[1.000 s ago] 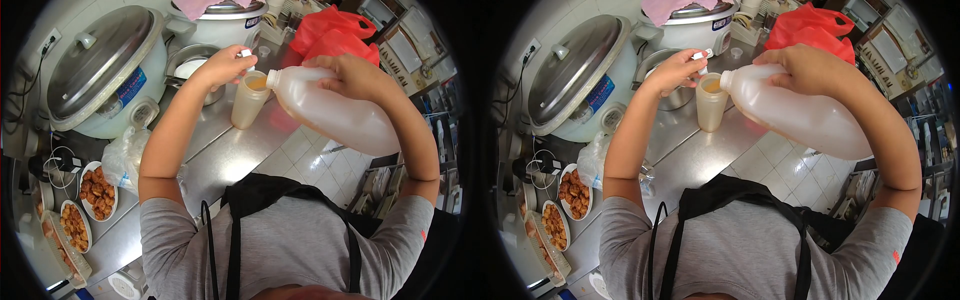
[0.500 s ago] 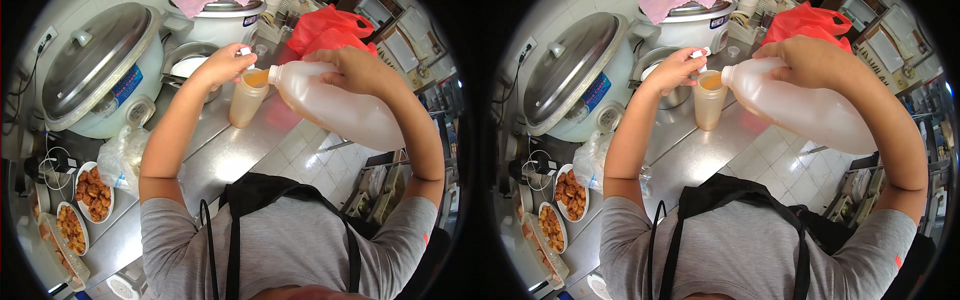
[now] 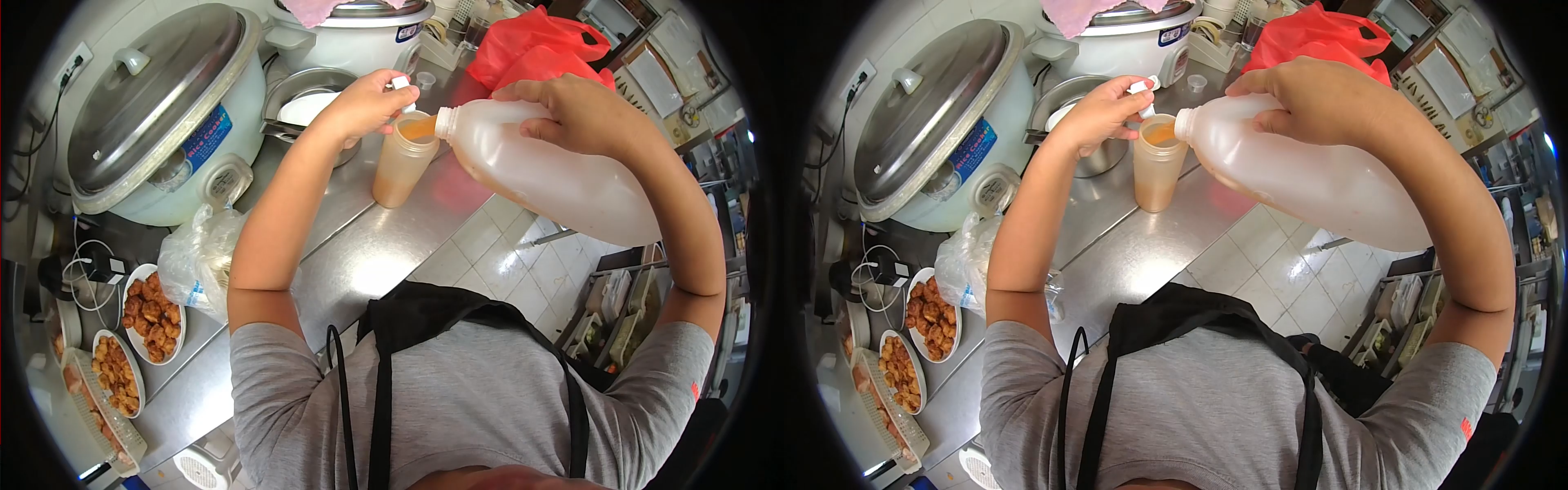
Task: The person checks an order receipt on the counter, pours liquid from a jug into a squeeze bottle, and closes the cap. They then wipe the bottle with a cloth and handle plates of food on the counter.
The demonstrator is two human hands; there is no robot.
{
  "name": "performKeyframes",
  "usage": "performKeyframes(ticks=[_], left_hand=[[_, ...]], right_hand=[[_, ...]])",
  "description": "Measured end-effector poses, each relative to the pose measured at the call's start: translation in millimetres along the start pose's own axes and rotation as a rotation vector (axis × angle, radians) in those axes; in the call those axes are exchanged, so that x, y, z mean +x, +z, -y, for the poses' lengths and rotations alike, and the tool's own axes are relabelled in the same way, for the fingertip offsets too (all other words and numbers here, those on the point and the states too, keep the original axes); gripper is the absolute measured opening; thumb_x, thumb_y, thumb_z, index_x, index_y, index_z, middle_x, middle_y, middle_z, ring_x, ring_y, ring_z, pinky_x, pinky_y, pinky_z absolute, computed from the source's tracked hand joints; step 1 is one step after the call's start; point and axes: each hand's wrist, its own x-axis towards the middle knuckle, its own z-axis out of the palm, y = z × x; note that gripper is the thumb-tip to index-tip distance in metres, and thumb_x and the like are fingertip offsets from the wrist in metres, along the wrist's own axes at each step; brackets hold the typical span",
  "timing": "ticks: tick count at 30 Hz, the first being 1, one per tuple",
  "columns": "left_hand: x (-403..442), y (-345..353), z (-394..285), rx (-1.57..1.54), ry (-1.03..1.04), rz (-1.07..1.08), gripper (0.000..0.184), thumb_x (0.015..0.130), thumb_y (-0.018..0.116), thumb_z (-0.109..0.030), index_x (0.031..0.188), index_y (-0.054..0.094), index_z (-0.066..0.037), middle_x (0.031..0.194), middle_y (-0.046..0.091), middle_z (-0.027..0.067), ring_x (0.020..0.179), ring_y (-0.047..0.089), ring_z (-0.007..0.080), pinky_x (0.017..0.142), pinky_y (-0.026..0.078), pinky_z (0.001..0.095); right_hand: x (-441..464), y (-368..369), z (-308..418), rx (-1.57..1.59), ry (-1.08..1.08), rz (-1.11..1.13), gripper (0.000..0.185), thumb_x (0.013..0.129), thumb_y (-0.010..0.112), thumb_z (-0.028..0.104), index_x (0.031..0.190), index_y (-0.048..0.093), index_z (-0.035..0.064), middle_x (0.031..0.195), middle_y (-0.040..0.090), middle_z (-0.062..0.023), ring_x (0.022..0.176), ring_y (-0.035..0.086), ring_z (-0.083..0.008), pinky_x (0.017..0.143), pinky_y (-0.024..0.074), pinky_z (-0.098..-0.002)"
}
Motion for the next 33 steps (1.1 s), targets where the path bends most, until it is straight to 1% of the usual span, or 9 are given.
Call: performKeyframes(ticks=[8, 11, 14, 17, 20, 23, 26, 29, 33], left_hand=[[2, 0, 4, -0.025, 0.001, -0.008, 0.051, 0.08, 0.054, -0.033, 0.12, 0.039, -0.006, 0.102, 0.047, 0.0034, 0.089, 0.047, 0.0142, 0.073, 0.044, 0.029], [1, 3, 6, -0.059, 0.047, -0.078, 0.053, 0.076, 0.058, -0.032, 0.115, 0.038, -0.003, 0.091, 0.049, 0.007, 0.08, 0.048, 0.0132, 0.065, 0.044, 0.0279], [3, 2, 10, -0.072, 0.063, -0.09, 0.061, 0.075, 0.06, -0.034, 0.117, 0.032, 0.0, 0.092, 0.049, 0.0092, 0.082, 0.049, 0.0144, 0.065, 0.045, 0.0289], [2, 2, 8, -0.068, 0.065, -0.082, 0.064, 0.074, 0.061, -0.034, 0.117, 0.029, 0.001, 0.091, 0.049, 0.0094, 0.082, 0.049, 0.0142, 0.065, 0.045, 0.0289], [5, 1, 10, -0.068, 0.061, -0.075, 0.062, 0.075, 0.06, -0.034, 0.116, 0.03, 0.001, 0.09, 0.049, 0.0088, 0.081, 0.049, 0.0138, 0.065, 0.045, 0.0285], [2, 2, 7, -0.057, 0.021, -0.072, 0.045, 0.079, 0.056, -0.032, 0.11, 0.036, -0.006, 0.098, 0.047, 0.0047, 0.085, 0.047, 0.0123, 0.069, 0.044, 0.0262], [1, 2, 6, -0.061, 0.02, -0.072, 0.044, 0.079, 0.056, -0.031, 0.11, 0.037, -0.006, 0.098, 0.047, 0.0045, 0.085, 0.047, 0.0123, 0.069, 0.044, 0.0263], [2, 2, 9, -0.08, 0.053, -0.085, 0.051, 0.076, 0.06, -0.032, 0.109, 0.035, -0.003, 0.089, 0.049, 0.0065, 0.08, 0.048, 0.0123, 0.064, 0.044, 0.027], [3, 2, 9, -0.081, 0.05, -0.076, 0.052, 0.076, 0.059, -0.032, 0.111, 0.034, -0.003, 0.09, 0.049, 0.0068, 0.081, 0.048, 0.0127, 0.064, 0.044, 0.027]], right_hand=[[-1, -1, -2, -0.023, -0.021, -0.019, 0.037, 0.07, 0.059, 0.016, 0.107, 0.055, 0.0104, 0.082, 0.061, -0.0144, 0.074, 0.058, -0.0288, 0.067, 0.0446, -0.0377], [-1, 0, -4, -0.026, -0.026, -0.032, 0.037, 0.07, 0.059, 0.016, 0.107, 0.055, 0.0106, 0.082, 0.061, -0.0146, 0.074, 0.058, -0.0288, 0.066, 0.0448, -0.0375], [-2, 1, -5, -0.026, -0.031, -0.036, 0.037, 0.07, 0.058, 0.016, 0.107, 0.055, 0.0108, 0.081, 0.061, -0.0146, 0.073, 0.059, -0.0285, 0.066, 0.0449, -0.0372], [-3, 1, -4, -0.023, -0.025, -0.027, 0.037, 0.07, 0.058, 0.015, 0.107, 0.055, 0.011, 0.08, 0.061, -0.0141, 0.072, 0.059, -0.0279, 0.065, 0.0448, -0.0368], [-4, 0, -2, -0.016, -0.022, -0.033, 0.037, 0.07, 0.057, 0.015, 0.107, 0.055, 0.0113, 0.078, 0.061, -0.0134, 0.07, 0.059, -0.0269, 0.064, 0.0446, -0.0365], [-4, 0, -1, -0.015, -0.011, -0.026, 0.037, 0.07, 0.057, 0.015, 0.107, 0.055, 0.0115, 0.077, 0.061, -0.0131, 0.069, 0.059, -0.026, 0.063, 0.0445, -0.0363], [-3, 1, -2, -0.025, -0.011, -0.022, 0.037, 0.07, 0.057, 0.016, 0.107, 0.055, 0.0117, 0.075, 0.061, -0.0129, 0.068, 0.059, -0.0254, 0.062, 0.0445, -0.0361], [-3, 1, 0, -0.034, 0.008, -0.012, 0.038, 0.07, 0.058, 0.016, 0.107, 0.055, 0.0115, 0.076, 0.061, -0.0131, 0.068, 0.059, -0.0257, 0.063, 0.0446, -0.0363], [-4, 2, 0, -0.045, 0.003, -0.039, 0.038, 0.069, 0.058, 0.016, 0.107, 0.055, 0.011, 0.077, 0.061, -0.0138, 0.07, 0.059, -0.027, 0.064, 0.0448, -0.0373]])
